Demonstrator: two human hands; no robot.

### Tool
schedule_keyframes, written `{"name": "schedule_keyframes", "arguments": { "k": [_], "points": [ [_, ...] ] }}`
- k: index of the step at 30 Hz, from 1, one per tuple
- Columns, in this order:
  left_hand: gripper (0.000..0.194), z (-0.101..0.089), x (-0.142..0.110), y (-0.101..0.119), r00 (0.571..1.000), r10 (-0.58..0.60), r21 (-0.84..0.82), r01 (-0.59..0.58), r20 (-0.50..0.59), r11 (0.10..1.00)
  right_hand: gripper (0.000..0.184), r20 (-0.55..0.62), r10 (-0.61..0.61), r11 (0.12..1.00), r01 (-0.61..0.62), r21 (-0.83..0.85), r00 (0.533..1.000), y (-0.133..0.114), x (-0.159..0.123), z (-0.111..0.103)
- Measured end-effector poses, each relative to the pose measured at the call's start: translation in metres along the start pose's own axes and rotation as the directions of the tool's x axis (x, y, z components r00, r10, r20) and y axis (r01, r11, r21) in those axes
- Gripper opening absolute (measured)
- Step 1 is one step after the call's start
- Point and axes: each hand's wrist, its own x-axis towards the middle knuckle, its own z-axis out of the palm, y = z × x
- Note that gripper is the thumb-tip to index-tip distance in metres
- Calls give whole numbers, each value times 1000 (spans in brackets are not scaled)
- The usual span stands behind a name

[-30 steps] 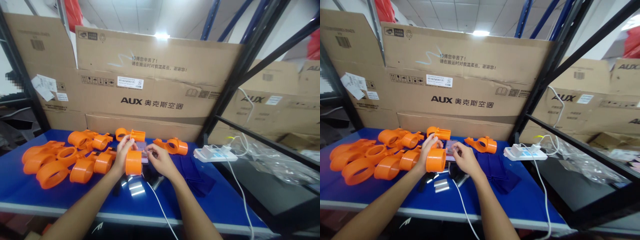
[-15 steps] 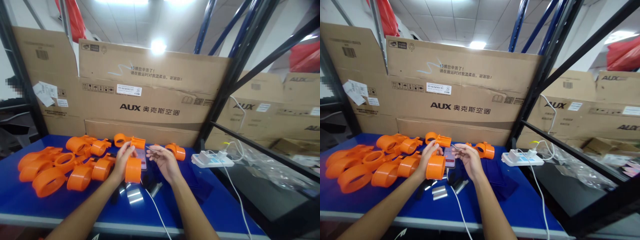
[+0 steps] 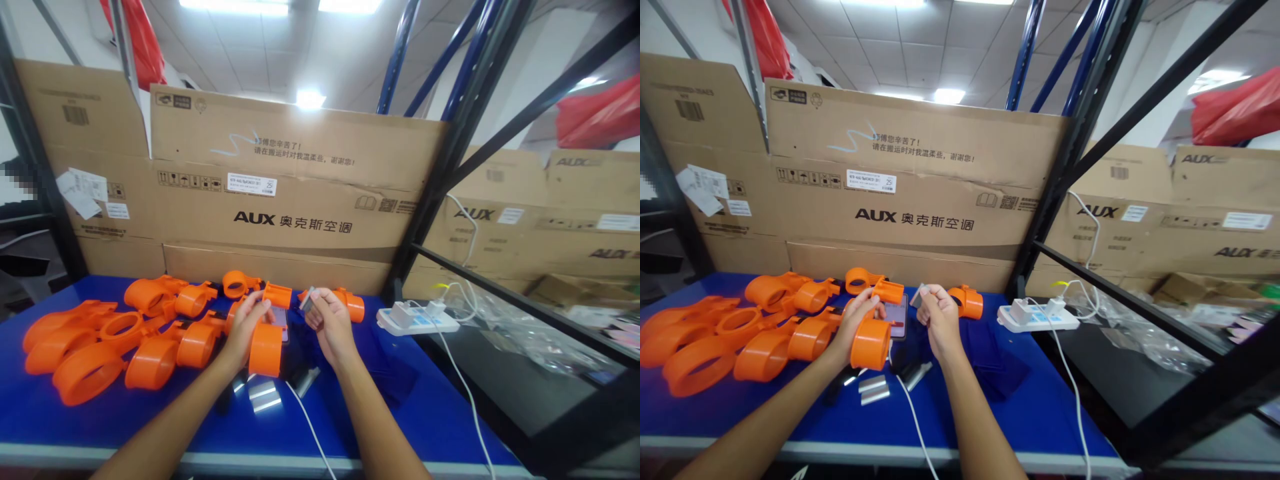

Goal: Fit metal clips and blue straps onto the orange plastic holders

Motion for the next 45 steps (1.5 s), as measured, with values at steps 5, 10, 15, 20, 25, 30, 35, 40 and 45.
{"name": "schedule_keyframes", "arguments": {
  "k": [5,10,15,20,25,30,35,40,45],
  "points": [
    [44,0,0,-2,1000,-5,6,5,1,1000,34,-2,21,997,-21,-70,1000,3,-1,1],
    [43,1,0,-3,1000,-4,5,4,8,1000,36,-49,19,999,-22,-49,999,4,-1,-1],
    [46,1,0,-3,1000,-14,3,14,-6,1000,38,-49,14,998,-17,-60,999,4,1,-3],
    [45,4,-3,1,1000,-30,-44,30,4,999,38,-48,17,997,-21,-81,999,6,2,-5],
    [48,9,-5,4,994,-109,-208,110,15,972,36,-54,3,988,-11,-157,999,8,2,-5],
    [49,9,-3,3,993,-117,-239,119,24,964,36,-12,-70,950,63,-307,997,11,2,-7],
    [49,5,0,1,999,-36,-74,39,32,996,34,23,-213,860,199,-469,977,14,0,-9],
    [53,2,1,-1,998,-27,-11,28,56,1000,36,72,-252,805,250,-537,965,16,-1,-10],
    [58,2,1,-2,1000,15,81,-17,26,997,35,103,-261,772,272,-575,960,18,1,-11]
  ]
}}
